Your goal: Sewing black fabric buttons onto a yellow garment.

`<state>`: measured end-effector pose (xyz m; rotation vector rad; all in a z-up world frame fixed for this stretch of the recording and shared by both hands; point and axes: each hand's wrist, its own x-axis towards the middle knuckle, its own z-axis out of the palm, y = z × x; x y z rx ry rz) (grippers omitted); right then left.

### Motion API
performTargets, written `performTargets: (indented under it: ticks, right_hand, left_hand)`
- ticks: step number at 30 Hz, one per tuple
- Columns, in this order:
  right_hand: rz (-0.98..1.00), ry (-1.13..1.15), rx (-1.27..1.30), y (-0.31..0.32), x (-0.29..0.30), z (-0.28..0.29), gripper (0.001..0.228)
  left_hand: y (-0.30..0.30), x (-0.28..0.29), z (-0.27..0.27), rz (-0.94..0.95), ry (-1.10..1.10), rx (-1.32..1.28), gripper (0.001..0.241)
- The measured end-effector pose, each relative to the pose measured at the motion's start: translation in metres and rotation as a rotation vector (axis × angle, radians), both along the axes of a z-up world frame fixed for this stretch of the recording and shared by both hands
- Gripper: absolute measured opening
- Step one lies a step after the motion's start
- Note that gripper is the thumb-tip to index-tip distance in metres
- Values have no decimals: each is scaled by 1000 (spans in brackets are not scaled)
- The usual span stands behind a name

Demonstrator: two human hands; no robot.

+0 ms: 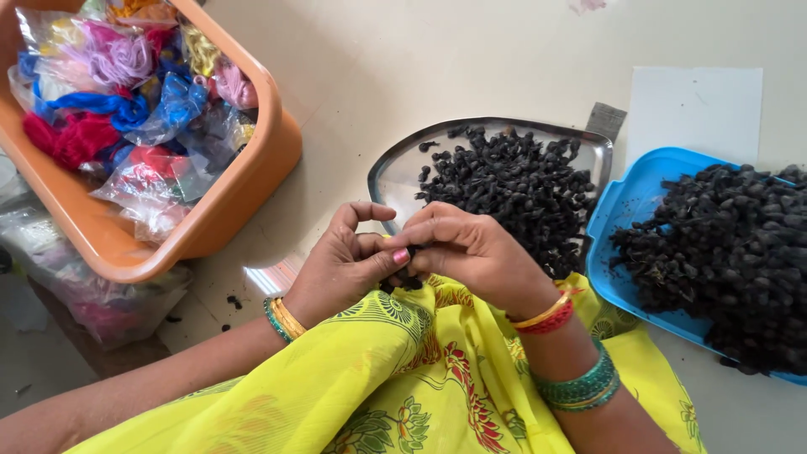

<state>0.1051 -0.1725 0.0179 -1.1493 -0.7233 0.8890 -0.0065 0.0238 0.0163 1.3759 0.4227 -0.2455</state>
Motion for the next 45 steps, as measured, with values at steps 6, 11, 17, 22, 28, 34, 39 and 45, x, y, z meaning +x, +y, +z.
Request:
performTargets:
  ticks: [6,11,17,22,28,34,39,45]
  right_hand:
    - [-44,242,-88,-8,6,-5,8]
    - [-224,-207,-393,-27,35,-17,9]
    - [-541,-1038,-489,-25,32,-18,19]
    - [-120,-36,-162,-4,6,1,20]
    - [-121,-241,-174,2,-3,3,12]
    - [-149,-431,-201,-6,3,7,9]
    - [-54,-305,-238,-24,17,2,9]
    - [-649,-155,-350,-92,68,-13,13]
  left_hand:
    - [-9,-1,8,82,70,-6,44]
    - [-4,-8,-2,149,111,-38,37]
    - [-3,-5,-4,120,71,-41,37]
    - [-3,-3,-6,113,48,30,45]
    - [-2,1,-8,104,61,115,50]
    - [-7,8,-7,-12,73,9,43]
    - [-17,13,6,-120,63,57,40]
    - [4,-11,-17,35,253,114,38]
